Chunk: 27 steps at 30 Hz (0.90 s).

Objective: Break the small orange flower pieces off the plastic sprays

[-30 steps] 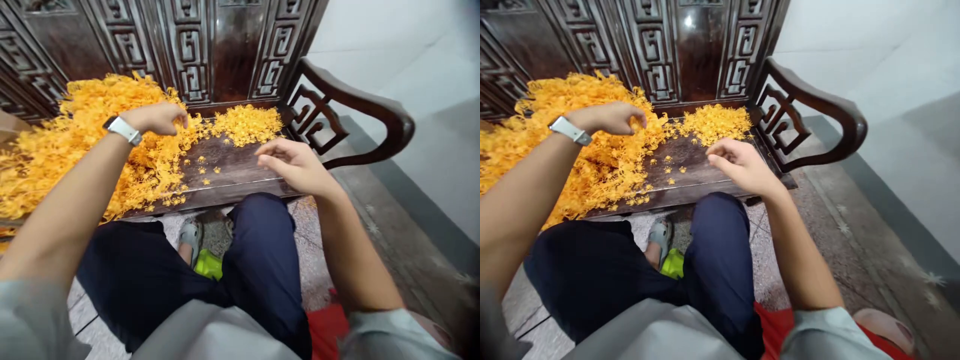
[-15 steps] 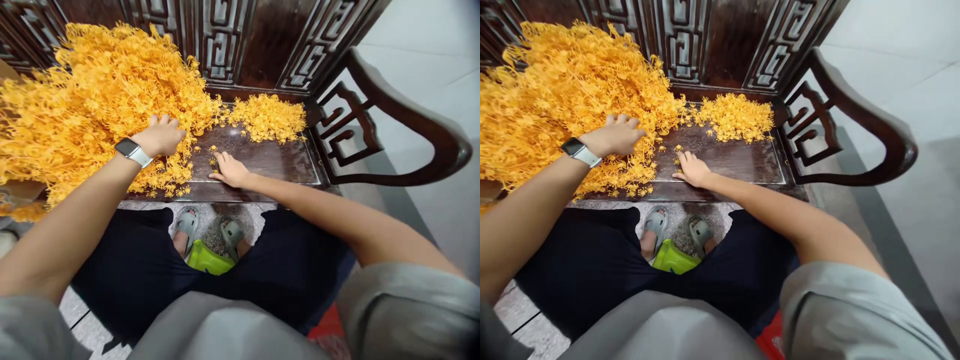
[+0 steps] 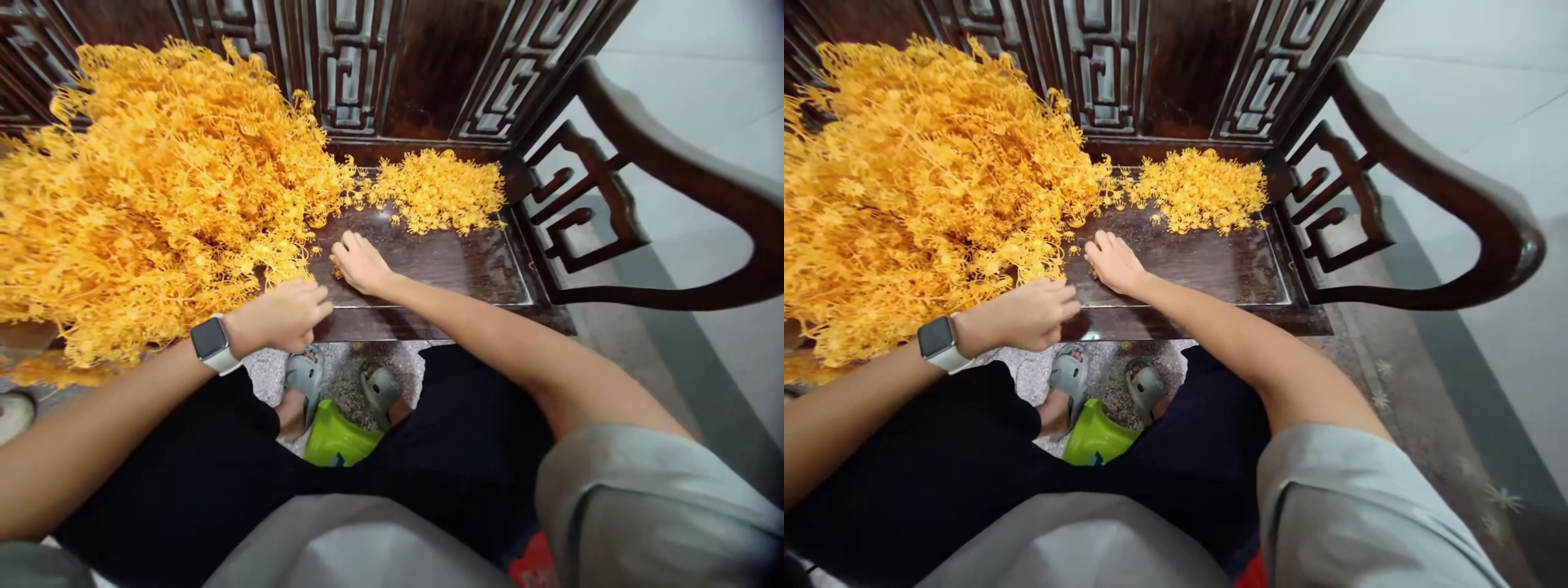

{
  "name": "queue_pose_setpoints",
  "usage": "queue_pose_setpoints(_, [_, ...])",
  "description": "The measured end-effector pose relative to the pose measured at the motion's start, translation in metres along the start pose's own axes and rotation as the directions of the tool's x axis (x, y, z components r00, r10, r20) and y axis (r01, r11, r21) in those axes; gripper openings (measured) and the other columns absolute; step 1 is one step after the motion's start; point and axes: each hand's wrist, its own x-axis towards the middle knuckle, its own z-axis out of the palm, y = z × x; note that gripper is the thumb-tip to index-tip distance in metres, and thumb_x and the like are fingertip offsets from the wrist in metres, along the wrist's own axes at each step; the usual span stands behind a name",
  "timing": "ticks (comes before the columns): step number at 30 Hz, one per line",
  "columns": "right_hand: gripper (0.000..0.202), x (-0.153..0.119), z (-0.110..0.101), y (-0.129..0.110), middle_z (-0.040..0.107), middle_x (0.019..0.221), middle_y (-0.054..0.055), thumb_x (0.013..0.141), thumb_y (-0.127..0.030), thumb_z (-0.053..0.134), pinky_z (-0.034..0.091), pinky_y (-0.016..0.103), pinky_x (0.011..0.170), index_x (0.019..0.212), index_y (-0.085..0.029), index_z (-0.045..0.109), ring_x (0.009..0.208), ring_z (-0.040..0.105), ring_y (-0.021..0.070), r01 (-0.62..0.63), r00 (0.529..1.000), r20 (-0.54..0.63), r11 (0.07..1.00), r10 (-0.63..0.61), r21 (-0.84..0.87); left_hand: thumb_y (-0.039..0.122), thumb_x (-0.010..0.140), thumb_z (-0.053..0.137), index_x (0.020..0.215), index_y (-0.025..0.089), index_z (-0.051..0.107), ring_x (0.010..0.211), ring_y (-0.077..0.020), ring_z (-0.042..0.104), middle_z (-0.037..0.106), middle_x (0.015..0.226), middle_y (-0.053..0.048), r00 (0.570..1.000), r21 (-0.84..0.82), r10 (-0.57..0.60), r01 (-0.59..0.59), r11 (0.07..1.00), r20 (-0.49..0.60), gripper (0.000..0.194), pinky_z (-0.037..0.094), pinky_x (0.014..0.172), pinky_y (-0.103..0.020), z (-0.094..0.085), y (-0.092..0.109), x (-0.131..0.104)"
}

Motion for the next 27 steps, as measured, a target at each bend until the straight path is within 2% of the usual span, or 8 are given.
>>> queue_pose_setpoints(2, [0.043, 0.005, 0.007, -0.001, 0.054, 0.144, 0.024, 0.117, -0.037, 0.028, 0.043, 0.055, 0.109, 0.129, -0.013, 0.061, 0.126, 0.051, 0.039, -0.03, 0.999, -0.045, 1.0, 0.031, 0.009, 0.019, 0.095, 0.068, 0.117, 0.01, 0.07, 0.099, -0.0327, 0.069, 0.068, 0.113, -0.019, 0.99, -0.024, -0.058, 0.061, 0.998, 0.129, 0.023, 0.056, 0.089, -0.044, 0.015, 0.004, -0.006])
queue_pose_setpoints(4, [0.042, 0.007, 0.015, -0.005, 0.047, 0.155, 0.025, 0.116, -0.041, 0.033, 0.041, 0.057, 0.111, 0.132, -0.013, 0.06, 0.132, 0.047, 0.0407, -0.032, 0.998, -0.053, 0.999, 0.033, 0.031, 0.016, 0.097, 0.071, 0.128, 0.008, 0.066, 0.108, -0.0349, 0.071, 0.068, 0.122, -0.023, 0.973, -0.013, -0.134, 0.139, 0.99, 0.19, 0.032, 0.057, 0.09, -0.043, 0.027, 0.004, -0.011])
queue_pose_setpoints(7, [0.047, 0.008, 0.023, -0.011, 0.048, 0.155, 0.025, 0.115, -0.05, 0.037, 0.042, 0.057, 0.11, 0.134, -0.013, 0.06, 0.131, 0.048, 0.0402, 0.005, 1.0, -0.018, 0.999, -0.004, 0.048, 0.009, 0.1, 0.067, 0.13, 0.009, 0.065, 0.113, -0.0337, 0.072, 0.069, 0.125, -0.023, 0.965, -0.049, -0.158, 0.172, 0.984, 0.209, 0.03, 0.057, 0.092, -0.04, 0.037, -0.001, -0.017])
queue_pose_setpoints(12, [0.045, 0.016, 0.021, -0.011, 0.062, 0.139, 0.021, 0.118, -0.045, 0.031, 0.043, 0.049, 0.11, 0.132, -0.014, 0.06, 0.125, 0.054, 0.0343, 0.08, 0.997, 0.023, 0.997, -0.08, 0.018, 0.002, 0.101, 0.056, 0.114, 0.016, 0.07, 0.095, -0.0239, 0.074, 0.073, 0.112, -0.014, 0.975, -0.281, -0.157, 0.197, 0.939, 0.159, 0.024, 0.055, 0.088, -0.035, 0.042, -0.012, -0.024])
queue_pose_setpoints(15, [0.043, 0.026, 0.016, -0.007, 0.07, 0.13, 0.018, 0.119, -0.045, 0.03, 0.047, 0.043, 0.106, 0.13, -0.015, 0.06, 0.12, 0.063, 0.0309, 0.109, 0.992, 0.061, 0.994, -0.11, 0.018, 0.003, 0.098, 0.061, 0.103, 0.017, 0.072, 0.095, -0.0235, 0.074, 0.074, 0.108, -0.012, 0.973, -0.366, -0.185, 0.223, 0.903, 0.136, 0.019, 0.055, 0.09, -0.033, 0.041, -0.02, -0.025])
queue_pose_setpoints(19, [0.042, 0.045, 0.007, -0.003, 0.076, 0.123, 0.014, 0.119, -0.049, 0.031, 0.054, 0.038, 0.088, 0.132, -0.019, 0.056, 0.102, 0.074, 0.028, 0.077, 0.993, 0.092, 0.997, -0.078, 0.009, 0.004, 0.096, 0.056, 0.095, 0.02, 0.072, 0.096, -0.0241, 0.073, 0.076, 0.105, -0.011, 0.98, -0.452, -0.17, 0.2, 0.87, 0.105, 0.023, 0.054, 0.092, -0.034, 0.032, -0.037, -0.029])
queue_pose_setpoints(23, [0.041, 0.059, 0.001, -0.004, 0.073, 0.132, 0.014, 0.119, -0.051, 0.03, 0.058, 0.038, 0.087, 0.136, -0.022, 0.053, 0.104, 0.077, 0.0273, 0.038, 0.994, 0.101, 0.999, -0.038, -0.001, 0.01, 0.091, 0.052, 0.088, 0.021, 0.072, 0.088, -0.0255, 0.068, 0.076, 0.096, -0.009, 0.978, -0.553, -0.168, 0.207, 0.807, 0.12, 0.024, 0.052, 0.083, -0.036, 0.023, -0.055, -0.035])
queue_pose_setpoints(27, [0.044, 0.064, 0.006, -0.007, 0.066, 0.142, 0.016, 0.118, -0.054, 0.027, 0.061, 0.042, 0.084, 0.14, -0.025, 0.052, 0.1, 0.079, 0.0286, 0.012, 0.993, 0.119, 1.0, -0.011, -0.012, 0.014, 0.086, 0.052, 0.092, 0.024, 0.073, 0.092, -0.0255, 0.067, 0.077, 0.097, -0.005, 0.982, -0.618, -0.122, 0.184, 0.765, 0.142, 0.024, 0.051, 0.084, -0.033, 0.005, -0.059, -0.029])
